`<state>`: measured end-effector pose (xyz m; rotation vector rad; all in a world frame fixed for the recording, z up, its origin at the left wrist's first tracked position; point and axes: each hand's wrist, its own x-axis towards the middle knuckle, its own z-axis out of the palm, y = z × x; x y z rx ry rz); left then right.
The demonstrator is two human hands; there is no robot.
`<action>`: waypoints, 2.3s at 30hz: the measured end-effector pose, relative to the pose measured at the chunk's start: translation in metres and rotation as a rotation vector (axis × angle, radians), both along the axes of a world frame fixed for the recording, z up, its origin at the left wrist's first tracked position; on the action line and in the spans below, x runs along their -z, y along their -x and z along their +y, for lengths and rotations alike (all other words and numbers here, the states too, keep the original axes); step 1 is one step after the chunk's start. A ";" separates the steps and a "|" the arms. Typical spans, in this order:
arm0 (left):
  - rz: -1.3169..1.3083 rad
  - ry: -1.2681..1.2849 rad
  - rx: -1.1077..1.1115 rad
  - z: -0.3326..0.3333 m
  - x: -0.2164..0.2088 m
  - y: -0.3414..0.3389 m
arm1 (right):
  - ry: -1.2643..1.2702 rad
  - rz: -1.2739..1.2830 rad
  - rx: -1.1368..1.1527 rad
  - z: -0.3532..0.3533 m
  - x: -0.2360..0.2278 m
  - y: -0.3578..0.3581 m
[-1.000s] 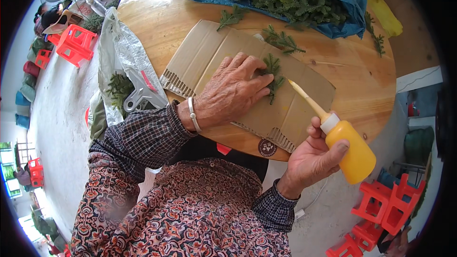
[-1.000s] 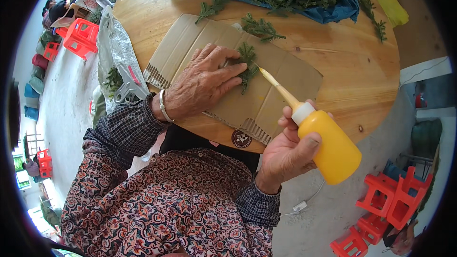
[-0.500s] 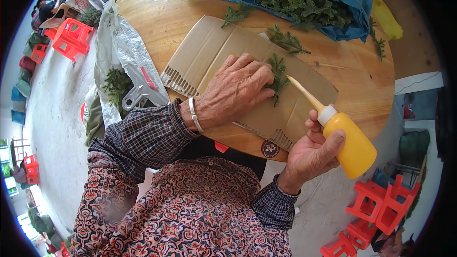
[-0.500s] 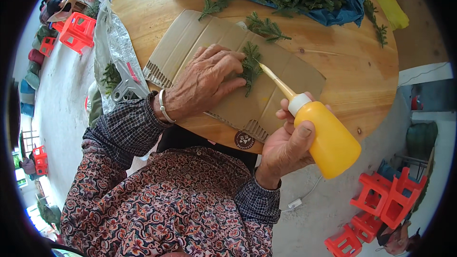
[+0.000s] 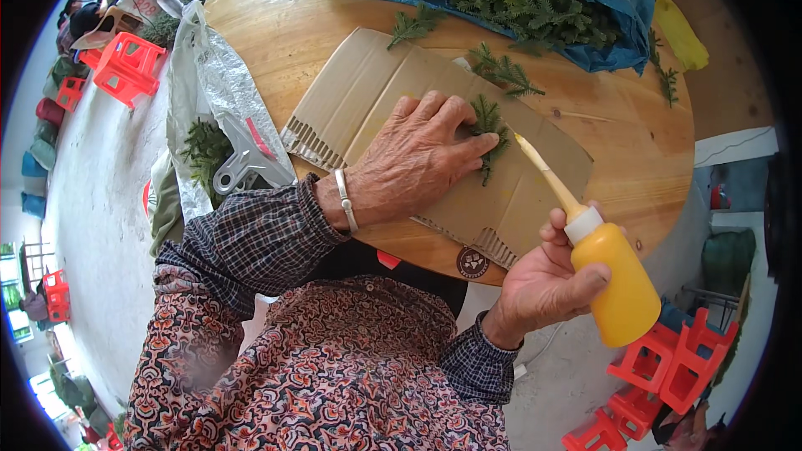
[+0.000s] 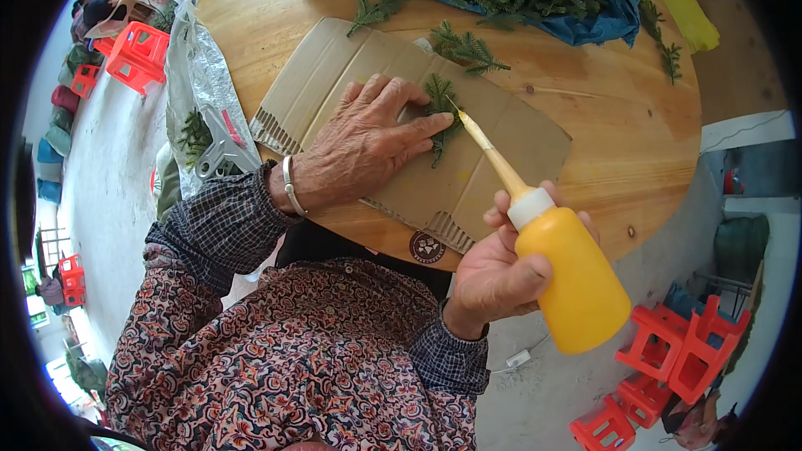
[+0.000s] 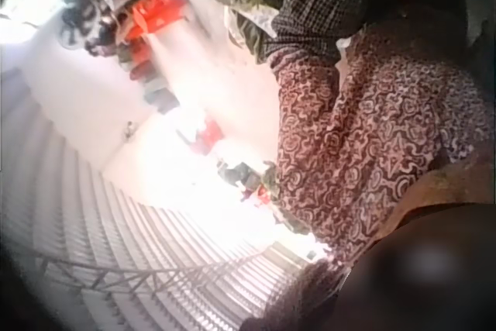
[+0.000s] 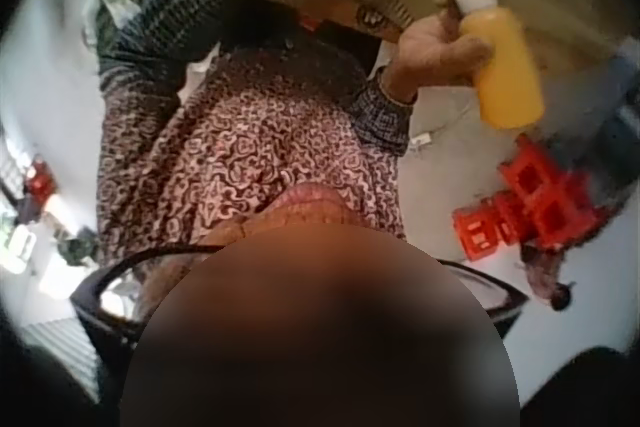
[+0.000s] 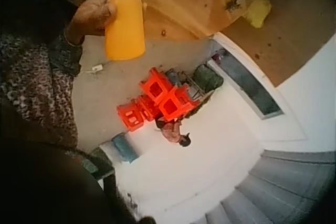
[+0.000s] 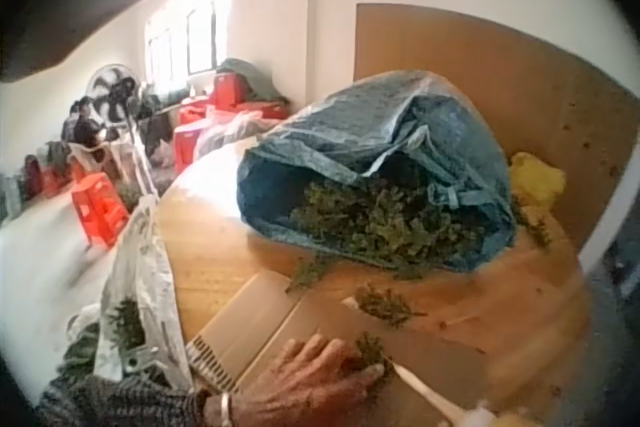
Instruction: Apply liquid from a squeeze bottle onto small green sprigs on a cardboard surface.
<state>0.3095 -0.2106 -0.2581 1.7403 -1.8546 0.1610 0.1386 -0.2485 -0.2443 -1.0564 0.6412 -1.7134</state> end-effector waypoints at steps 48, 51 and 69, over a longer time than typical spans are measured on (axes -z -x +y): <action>-0.053 0.055 0.050 0.000 0.005 -0.011 | 0.007 0.303 -0.017 -0.001 -0.005 -0.015; 0.012 0.029 0.063 0.001 0.005 -0.015 | -0.001 0.286 -0.014 -0.001 -0.005 -0.015; 0.013 0.014 0.077 0.002 0.007 -0.014 | -0.003 0.300 0.040 0.005 -0.002 -0.009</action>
